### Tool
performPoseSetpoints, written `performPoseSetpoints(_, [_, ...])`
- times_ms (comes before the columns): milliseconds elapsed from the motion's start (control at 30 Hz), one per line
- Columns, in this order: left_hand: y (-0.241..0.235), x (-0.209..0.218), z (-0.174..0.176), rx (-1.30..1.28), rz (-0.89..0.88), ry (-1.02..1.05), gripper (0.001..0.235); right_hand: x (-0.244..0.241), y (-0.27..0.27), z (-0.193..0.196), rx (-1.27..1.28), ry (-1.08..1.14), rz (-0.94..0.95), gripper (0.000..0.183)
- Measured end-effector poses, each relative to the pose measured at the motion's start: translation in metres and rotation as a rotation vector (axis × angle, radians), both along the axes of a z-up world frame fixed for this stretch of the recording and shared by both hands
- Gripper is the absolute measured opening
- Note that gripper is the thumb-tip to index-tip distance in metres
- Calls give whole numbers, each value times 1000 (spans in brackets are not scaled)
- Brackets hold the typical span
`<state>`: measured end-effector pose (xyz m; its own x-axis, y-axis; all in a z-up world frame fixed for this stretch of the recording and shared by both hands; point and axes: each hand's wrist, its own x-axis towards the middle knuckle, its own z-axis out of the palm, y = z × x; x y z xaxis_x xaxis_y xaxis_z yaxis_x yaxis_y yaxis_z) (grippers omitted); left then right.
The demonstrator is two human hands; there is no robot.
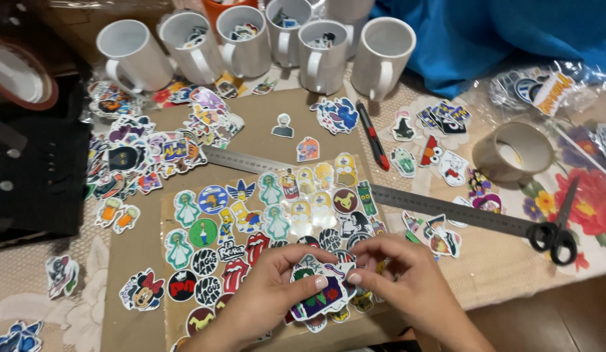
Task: The person sorts through a large pile of stickers on a table, picking them up and placing them into white mugs. They also use scissors to trim the edges of some stickers and arrange them on a cardboard sheet.
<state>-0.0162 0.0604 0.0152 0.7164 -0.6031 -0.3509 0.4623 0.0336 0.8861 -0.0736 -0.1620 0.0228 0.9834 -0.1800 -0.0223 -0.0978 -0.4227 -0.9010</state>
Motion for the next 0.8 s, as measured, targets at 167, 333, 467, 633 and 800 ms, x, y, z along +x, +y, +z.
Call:
performPoseSetpoints(167, [25, -5, -2, 45, 160, -120, 28, 29, 28, -1, 318, 242, 170, 9])
performPoseSetpoints(333, [62, -15, -9, -46, 350, -72, 30, 62, 69, 19, 225, 306, 332, 9])
performPoseSetpoints(467, [94, -23, -21, -80, 497, -125, 30, 77, 106, 16, 289, 364, 423, 9])
performPoseSetpoints(633, [141, -33, -20, -124, 572, -76, 28, 96, 156, 19, 170, 441, 496, 10])
performPoseSetpoints(800, [187, -51, -24, -62, 641, -17, 26, 106, 193, 17, 25, 258, 548, 12])
